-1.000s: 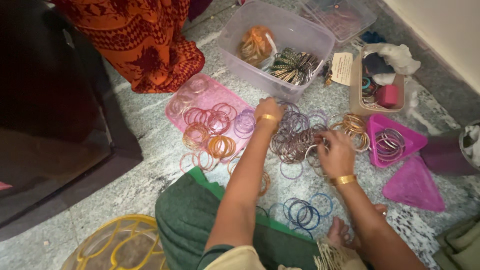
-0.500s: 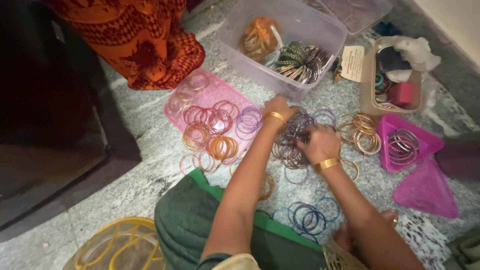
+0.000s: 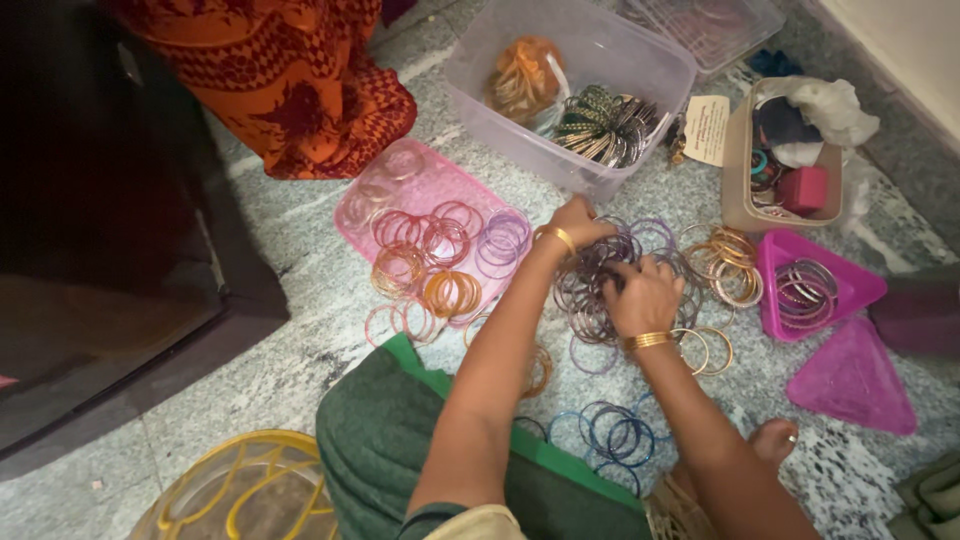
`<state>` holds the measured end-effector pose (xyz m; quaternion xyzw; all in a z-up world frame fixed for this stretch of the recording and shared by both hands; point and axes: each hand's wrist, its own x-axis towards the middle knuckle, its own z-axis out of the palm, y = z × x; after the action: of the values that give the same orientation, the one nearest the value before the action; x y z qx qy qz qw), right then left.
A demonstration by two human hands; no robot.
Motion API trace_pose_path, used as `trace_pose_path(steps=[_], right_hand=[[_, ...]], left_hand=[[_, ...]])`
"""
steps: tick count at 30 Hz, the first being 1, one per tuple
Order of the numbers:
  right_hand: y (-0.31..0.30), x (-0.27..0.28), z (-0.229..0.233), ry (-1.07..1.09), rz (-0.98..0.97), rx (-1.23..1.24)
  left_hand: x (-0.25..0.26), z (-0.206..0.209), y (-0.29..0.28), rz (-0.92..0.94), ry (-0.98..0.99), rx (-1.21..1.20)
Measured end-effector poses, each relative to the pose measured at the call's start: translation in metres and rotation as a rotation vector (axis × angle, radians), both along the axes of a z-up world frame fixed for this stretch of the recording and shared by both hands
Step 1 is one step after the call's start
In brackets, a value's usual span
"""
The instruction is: The person sits on the floor and sorts colorful bangles by color and type, gathering them into stacks and placing them into small plastic bags. The person also uses a small pink box to hold some bangles during the process.
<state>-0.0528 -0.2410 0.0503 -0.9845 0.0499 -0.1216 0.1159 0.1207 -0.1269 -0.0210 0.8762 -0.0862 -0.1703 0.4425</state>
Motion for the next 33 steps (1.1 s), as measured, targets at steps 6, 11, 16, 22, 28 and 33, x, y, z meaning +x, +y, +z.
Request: trace_pose_path(steps=[6,11,16,22,28,33], right_hand=[[0.0,-0.008,0.001,-0.06,0.02,0.018],[0.003,-0.011,0.001,-0.081,0.02,0.026],[0.003,-0.013,-0.002,-0.105,0.021,0.024],[0.001,-0.012,-0.006,-0.1,0.036,0.025],[-0.01,-0.013,-0.009,-0.063,0.064,-0.01],[-0.009,-0.015,-0.001,-0.003,0.065,0.025]], left_hand=[[0.012,-0.038,0.015,-0.01,0.266,-0.16],[0.0,-0.027,0.027,-0.033,0.36,-0.151],[-0.013,-0.004,0.03,-0.096,0.441,-0.169],[-0.018,0.012,0.031,-0.128,0.43,-0.036],[-0.019,-0.001,0.047,-0.058,0.412,-0.093],[-0.03,-0.025,0.077,0.067,0.53,-0.478]])
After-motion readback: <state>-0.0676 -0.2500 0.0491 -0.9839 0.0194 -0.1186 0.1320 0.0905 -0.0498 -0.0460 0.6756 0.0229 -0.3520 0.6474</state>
